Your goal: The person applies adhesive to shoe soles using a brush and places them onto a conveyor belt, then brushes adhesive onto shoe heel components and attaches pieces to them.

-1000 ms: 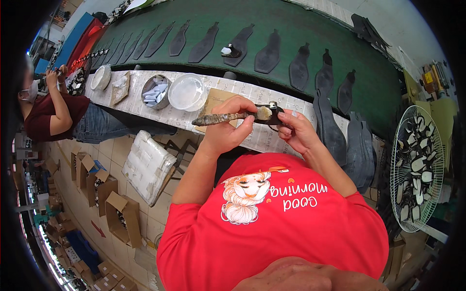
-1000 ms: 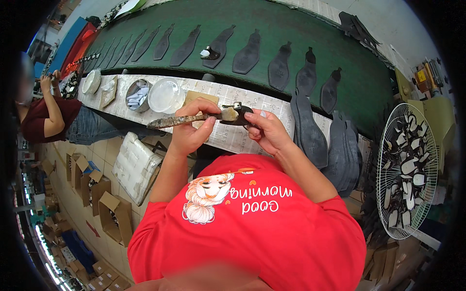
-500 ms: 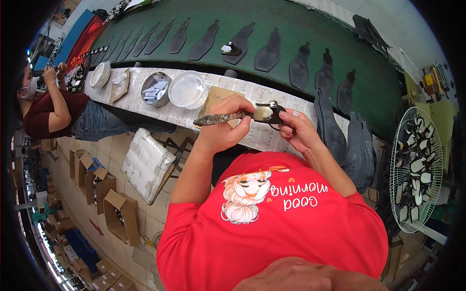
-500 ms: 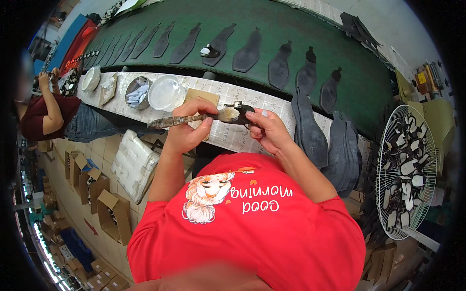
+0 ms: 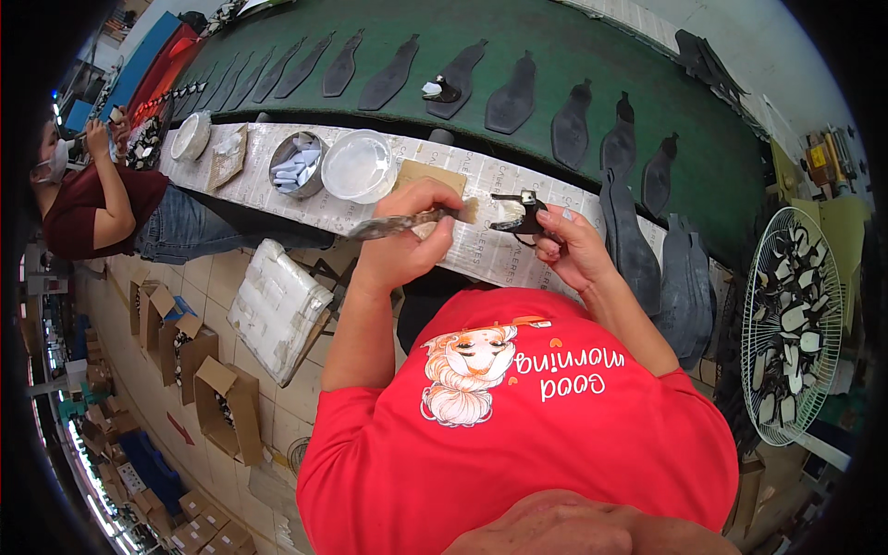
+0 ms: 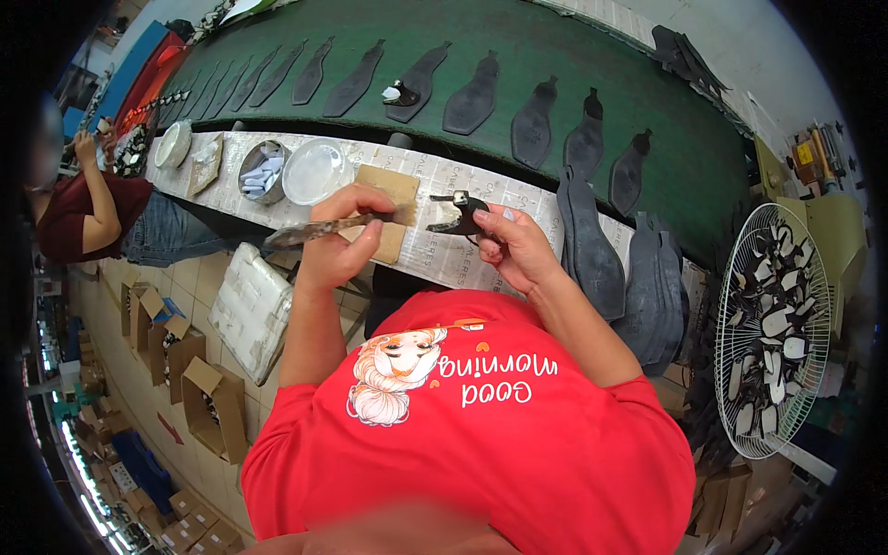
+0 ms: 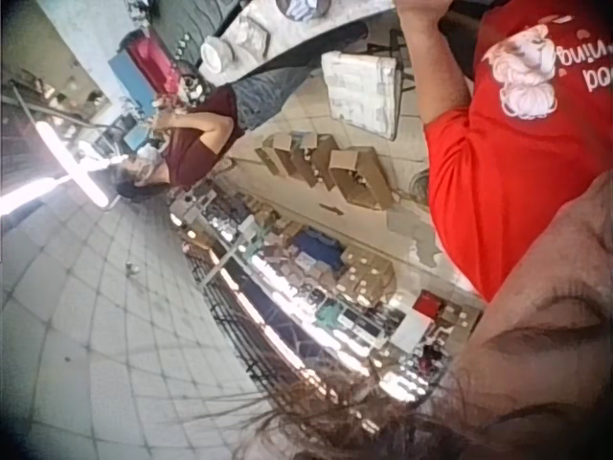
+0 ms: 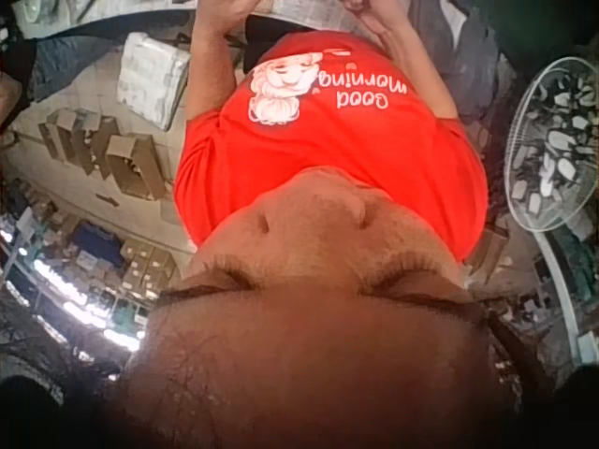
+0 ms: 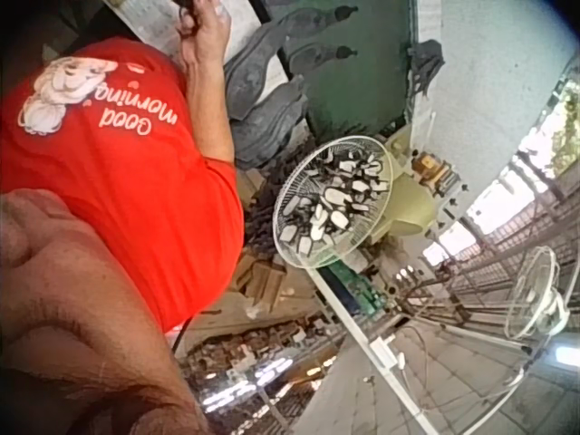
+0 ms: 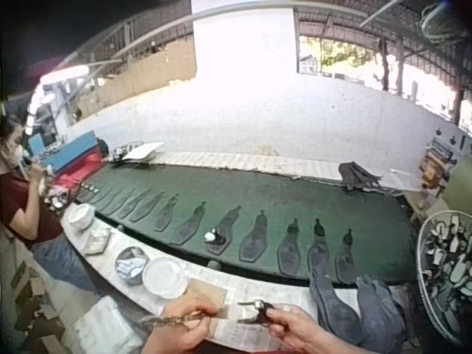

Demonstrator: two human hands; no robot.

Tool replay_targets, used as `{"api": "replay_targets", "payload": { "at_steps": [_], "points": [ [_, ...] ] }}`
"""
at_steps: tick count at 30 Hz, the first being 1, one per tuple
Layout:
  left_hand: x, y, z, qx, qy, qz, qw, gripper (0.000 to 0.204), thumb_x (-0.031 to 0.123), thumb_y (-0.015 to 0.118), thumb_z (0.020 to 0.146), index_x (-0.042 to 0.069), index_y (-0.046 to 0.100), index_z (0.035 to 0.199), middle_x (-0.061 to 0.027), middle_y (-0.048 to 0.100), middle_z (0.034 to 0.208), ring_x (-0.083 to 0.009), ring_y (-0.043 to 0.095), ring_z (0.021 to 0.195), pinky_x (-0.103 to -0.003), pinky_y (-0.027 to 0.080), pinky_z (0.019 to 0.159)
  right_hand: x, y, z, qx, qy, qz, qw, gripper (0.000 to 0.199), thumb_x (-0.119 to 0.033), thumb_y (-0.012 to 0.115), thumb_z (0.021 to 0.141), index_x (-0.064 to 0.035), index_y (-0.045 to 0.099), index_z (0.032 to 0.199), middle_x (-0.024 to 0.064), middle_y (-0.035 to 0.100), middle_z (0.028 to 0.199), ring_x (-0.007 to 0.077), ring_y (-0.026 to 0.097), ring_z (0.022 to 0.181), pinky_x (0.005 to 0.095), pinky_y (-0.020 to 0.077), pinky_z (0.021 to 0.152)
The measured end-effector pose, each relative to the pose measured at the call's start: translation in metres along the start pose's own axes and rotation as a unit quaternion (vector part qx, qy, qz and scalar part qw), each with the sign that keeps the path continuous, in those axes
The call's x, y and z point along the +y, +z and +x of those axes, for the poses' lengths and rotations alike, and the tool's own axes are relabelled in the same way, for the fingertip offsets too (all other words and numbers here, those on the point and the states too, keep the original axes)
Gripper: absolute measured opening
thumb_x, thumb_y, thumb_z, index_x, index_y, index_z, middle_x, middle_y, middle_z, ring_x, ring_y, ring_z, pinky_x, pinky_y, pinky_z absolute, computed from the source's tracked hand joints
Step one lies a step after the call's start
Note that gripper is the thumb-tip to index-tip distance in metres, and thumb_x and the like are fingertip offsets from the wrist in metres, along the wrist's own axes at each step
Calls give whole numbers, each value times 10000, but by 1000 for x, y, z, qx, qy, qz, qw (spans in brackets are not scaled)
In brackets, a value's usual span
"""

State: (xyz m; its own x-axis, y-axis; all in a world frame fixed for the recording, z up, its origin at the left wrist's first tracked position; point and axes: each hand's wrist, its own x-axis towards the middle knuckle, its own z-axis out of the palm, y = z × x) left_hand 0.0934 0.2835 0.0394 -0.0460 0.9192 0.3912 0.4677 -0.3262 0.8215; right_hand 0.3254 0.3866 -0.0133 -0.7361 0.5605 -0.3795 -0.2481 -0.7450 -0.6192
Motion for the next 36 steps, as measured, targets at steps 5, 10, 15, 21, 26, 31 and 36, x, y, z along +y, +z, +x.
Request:
{"api": "replay_targets", "payload": {
  "at_steps": [5,10,15,21,26,31,36],
  "points": [
    [3,-5,5,87,101,-158,978,145,-33,528,733,-18,578,869,-157,599,952,-204,563,897,-323,450,812,3,-8,0,-38,83,101,991,178,-208,565,886,-55,568,977,18,529,739,98,374,533,254,308,522],
    [16,15,14,16,93,-247,964,124,-49,532,699,0,586,800,-141,626,944,-209,593,874,-316,463,793,10,-16,9,-113,178,183,960,290,-256,484,878,-47,579,1056,58,573,800,109,363,536,254,305,536],
    [5,26,25,-59,100,-215,970,117,-41,536,688,6,582,785,-119,638,900,-216,610,837,-318,478,755,16,-17,10,-192,191,224,936,367,-243,518,849,-43,504,1156,49,492,877,67,369,541,211,307,484],
    [-1,24,31,-19,108,-152,982,136,-53,517,693,3,596,790,-142,628,930,-203,590,840,-311,457,747,16,-18,12,-242,215,248,913,301,-232,530,855,-45,509,1089,47,481,857,62,384,534,198,310,476],
    [6,27,36,-46,134,-197,970,138,-62,543,679,8,588,789,-117,640,887,-203,610,806,-305,480,705,18,-13,10,-206,211,216,931,295,-238,528,855,-38,512,1072,51,491,857,64,379,527,200,303,465],
    [4,31,37,73,104,-128,984,96,-23,585,765,-21,604,859,-135,634,934,-186,588,874,-292,458,771,19,-21,13,-195,185,227,936,323,-245,528,849,-24,523,1085,55,511,882,82,373,543,225,312,501],
    [16,45,19,118,123,-133,976,87,16,636,798,-7,621,881,-130,645,885,-206,589,832,-307,462,755,22,-23,19,-196,58,267,942,321,-249,525,845,-28,576,1071,47,570,885,102,382,601,247,326,564]
  ]
}}
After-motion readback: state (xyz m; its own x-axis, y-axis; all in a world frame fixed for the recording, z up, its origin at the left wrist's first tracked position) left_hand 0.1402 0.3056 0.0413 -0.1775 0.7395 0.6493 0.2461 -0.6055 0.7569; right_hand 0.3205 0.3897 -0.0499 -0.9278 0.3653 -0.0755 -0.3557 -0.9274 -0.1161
